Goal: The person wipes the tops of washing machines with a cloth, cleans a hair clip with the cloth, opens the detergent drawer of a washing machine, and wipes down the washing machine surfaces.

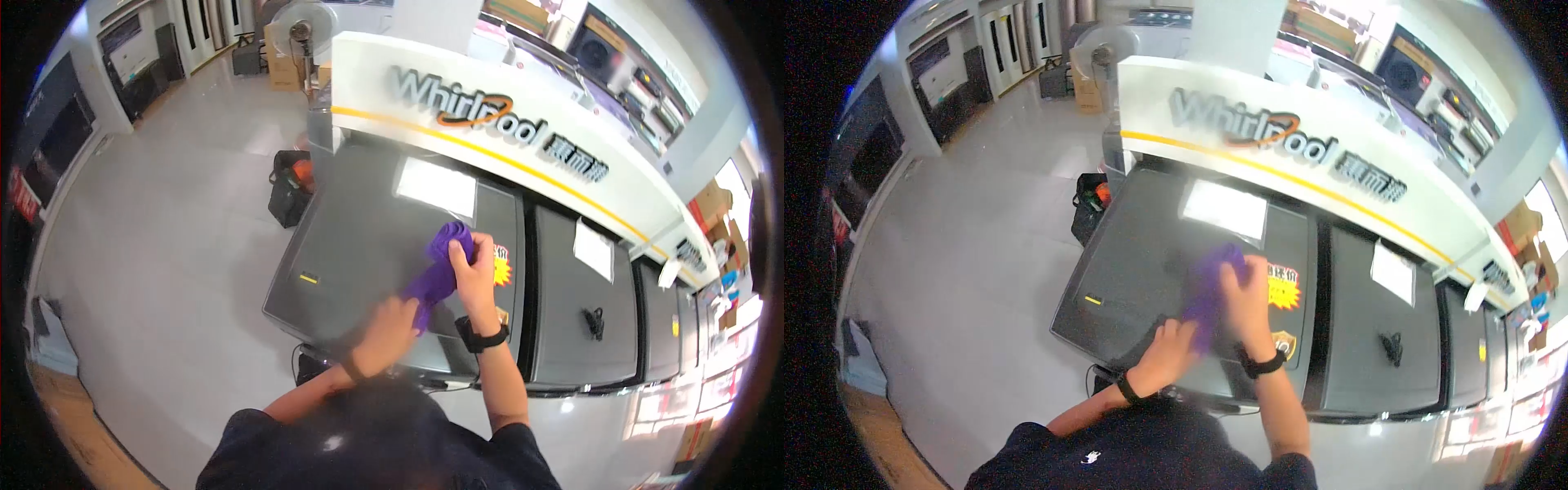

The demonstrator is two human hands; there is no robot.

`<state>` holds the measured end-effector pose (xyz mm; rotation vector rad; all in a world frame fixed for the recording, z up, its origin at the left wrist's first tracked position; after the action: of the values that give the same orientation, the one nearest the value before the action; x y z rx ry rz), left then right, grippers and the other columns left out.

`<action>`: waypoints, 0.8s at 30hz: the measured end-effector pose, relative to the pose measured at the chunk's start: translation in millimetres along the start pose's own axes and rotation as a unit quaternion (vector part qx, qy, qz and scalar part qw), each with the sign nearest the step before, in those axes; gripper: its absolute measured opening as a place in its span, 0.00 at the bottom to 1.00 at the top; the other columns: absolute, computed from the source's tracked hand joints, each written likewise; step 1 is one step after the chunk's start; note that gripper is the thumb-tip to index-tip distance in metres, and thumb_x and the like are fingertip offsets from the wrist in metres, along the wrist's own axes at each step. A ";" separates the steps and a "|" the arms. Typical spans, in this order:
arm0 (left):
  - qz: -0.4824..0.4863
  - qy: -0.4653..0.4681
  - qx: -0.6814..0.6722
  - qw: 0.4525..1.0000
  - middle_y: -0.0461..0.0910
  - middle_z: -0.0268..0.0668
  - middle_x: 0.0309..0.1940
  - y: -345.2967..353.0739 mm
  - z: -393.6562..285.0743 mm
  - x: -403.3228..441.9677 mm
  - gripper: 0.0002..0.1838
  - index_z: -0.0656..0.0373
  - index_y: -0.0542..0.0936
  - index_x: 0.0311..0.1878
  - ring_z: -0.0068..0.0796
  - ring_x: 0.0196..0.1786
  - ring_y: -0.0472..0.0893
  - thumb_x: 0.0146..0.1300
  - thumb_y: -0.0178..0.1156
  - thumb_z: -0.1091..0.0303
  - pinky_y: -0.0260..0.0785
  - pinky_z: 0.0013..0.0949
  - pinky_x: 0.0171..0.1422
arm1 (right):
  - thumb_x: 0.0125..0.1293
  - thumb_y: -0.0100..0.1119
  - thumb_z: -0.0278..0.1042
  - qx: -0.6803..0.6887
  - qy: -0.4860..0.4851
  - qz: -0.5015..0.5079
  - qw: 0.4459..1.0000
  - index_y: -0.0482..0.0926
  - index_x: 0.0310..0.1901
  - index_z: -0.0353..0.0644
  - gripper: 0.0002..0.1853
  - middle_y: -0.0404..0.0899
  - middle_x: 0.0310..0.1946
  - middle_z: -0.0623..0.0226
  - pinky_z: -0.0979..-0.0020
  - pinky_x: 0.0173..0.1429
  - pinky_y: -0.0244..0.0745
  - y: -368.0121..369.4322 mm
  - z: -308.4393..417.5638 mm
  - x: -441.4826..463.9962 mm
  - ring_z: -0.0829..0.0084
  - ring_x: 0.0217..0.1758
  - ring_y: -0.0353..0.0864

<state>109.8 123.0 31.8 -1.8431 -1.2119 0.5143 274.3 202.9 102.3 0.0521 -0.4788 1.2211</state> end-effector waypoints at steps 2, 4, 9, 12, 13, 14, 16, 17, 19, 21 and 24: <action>-0.005 -0.002 -0.059 0.998 0.67 0.58 0.54 -0.3 8.4 0.3 0.36 0.60 0.64 0.69 0.60 0.52 0.75 0.59 0.68 0.66 0.73 0.52 0.55 | 0.71 0.63 0.31 -0.077 -0.047 -0.019 0.996 0.70 0.50 0.39 0.13 0.74 0.39 0.73 0.78 0.46 0.71 -6.5 -3.8 -3.1 0.83 0.40 0.72; -0.012 0.004 -0.106 0.994 0.66 0.59 0.54 -5.6 15.2 -7.4 0.39 0.60 0.61 0.70 0.62 0.51 0.75 0.58 0.68 0.66 0.73 0.52 0.57 | 0.70 0.63 0.31 -0.064 -0.011 -0.028 0.998 0.70 0.49 0.39 0.13 0.72 0.39 0.73 0.77 0.47 0.71 -7.2 4.7 -8.2 0.83 0.39 0.71; -0.007 -0.001 -0.151 0.989 0.69 0.61 0.52 -29.2 34.1 -19.7 0.40 0.59 0.59 0.72 0.64 0.48 0.77 0.58 0.66 0.69 0.73 0.52 0.55 | 0.70 0.63 0.32 -0.183 -0.050 -0.021 0.982 0.71 0.57 0.34 0.19 0.79 0.45 0.60 0.69 0.55 0.74 -2.5 5.3 -10.8 0.69 0.48 0.80; 0.009 0.007 -0.142 0.990 0.73 0.56 0.47 -43.7 49.6 -29.3 0.36 0.57 0.64 0.70 0.61 0.47 0.78 0.57 0.63 0.72 0.73 0.54 0.52 | 0.69 0.62 0.34 -0.347 -0.081 0.017 0.934 0.72 0.59 0.33 0.21 0.79 0.54 0.45 0.59 0.64 0.72 8.3 -16.9 -7.3 0.50 0.57 0.80; 0.005 0.037 -0.136 0.990 0.75 0.54 0.45 -45.7 55.1 -32.5 0.33 0.57 0.66 0.68 0.59 0.45 0.77 0.58 0.62 0.73 0.72 0.54 0.50 | 0.69 0.61 0.35 -0.347 -0.101 0.009 0.932 0.74 0.58 0.36 0.20 0.79 0.54 0.46 0.56 0.62 0.73 13.4 -21.9 -9.4 0.48 0.58 0.79; -0.002 0.068 -0.130 0.989 0.76 0.52 0.42 -44.8 62.7 -31.3 0.29 0.58 0.68 0.66 0.57 0.44 0.77 0.59 0.60 0.74 0.71 0.53 0.49 | 0.68 0.61 0.35 -0.372 -0.060 0.029 0.926 0.74 0.57 0.37 0.19 0.80 0.52 0.47 0.55 0.60 0.74 21.0 -32.5 -11.9 0.48 0.56 0.80; -0.021 0.112 -0.109 0.987 0.76 0.49 0.40 -57.1 69.2 -30.0 0.25 0.58 0.72 0.63 0.54 0.42 0.77 0.60 0.59 0.74 0.70 0.52 0.47 | 0.67 0.62 0.35 -0.420 0.014 0.067 0.905 0.75 0.56 0.40 0.18 0.81 0.48 0.49 0.55 0.56 0.76 31.4 -44.2 -19.4 0.48 0.52 0.81; -0.028 0.124 -0.094 0.987 0.76 0.49 0.40 -67.4 69.9 -34.8 0.24 0.57 0.73 0.61 0.54 0.42 0.77 0.59 0.59 0.74 0.70 0.51 0.46 | 0.66 0.62 0.35 -0.463 0.036 0.065 0.883 0.76 0.52 0.44 0.15 0.80 0.46 0.51 0.52 0.52 0.77 38.2 -44.9 -26.1 0.47 0.51 0.81; -0.031 0.134 -0.077 0.988 0.76 0.48 0.39 -77.2 76.5 -38.1 0.23 0.55 0.74 0.60 0.53 0.42 0.77 0.59 0.59 0.73 0.70 0.51 0.46 | 0.65 0.62 0.34 -0.496 0.025 0.070 0.865 0.76 0.51 0.46 0.14 0.79 0.45 0.53 0.52 0.51 0.77 54.1 -38.5 -35.4 0.49 0.50 0.80; -0.019 0.133 -0.074 0.988 0.76 0.48 0.40 -82.5 86.4 -41.4 0.23 0.54 0.74 0.60 0.52 0.43 0.77 0.59 0.60 0.73 0.70 0.50 0.46 | 0.63 0.62 0.33 -0.530 0.003 0.060 0.846 0.77 0.48 0.49 0.12 0.77 0.42 0.56 0.52 0.49 0.78 66.4 -36.6 -42.9 0.51 0.48 0.80; 0.058 0.126 -0.119 0.983 0.75 0.47 0.41 -89.4 100.0 -41.9 0.23 0.54 0.74 0.59 0.52 0.44 0.77 0.59 0.59 0.73 0.70 0.51 0.45 | 0.63 0.62 0.34 -0.565 0.015 0.059 0.823 0.78 0.48 0.48 0.12 0.77 0.42 0.57 0.53 0.49 0.79 77.7 -36.0 -49.9 0.52 0.49 0.79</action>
<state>-28.5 143.6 45.4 -2.1190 -1.0333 0.1947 202.5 196.6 34.3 -1.0281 -1.1273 0.8865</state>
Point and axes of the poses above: each hand's wrist, its own x-axis towards the middle knuckle, its own y-axis out of the palm, z = x × y, the point moved 6 cm from there along x, towards the middle knuckle
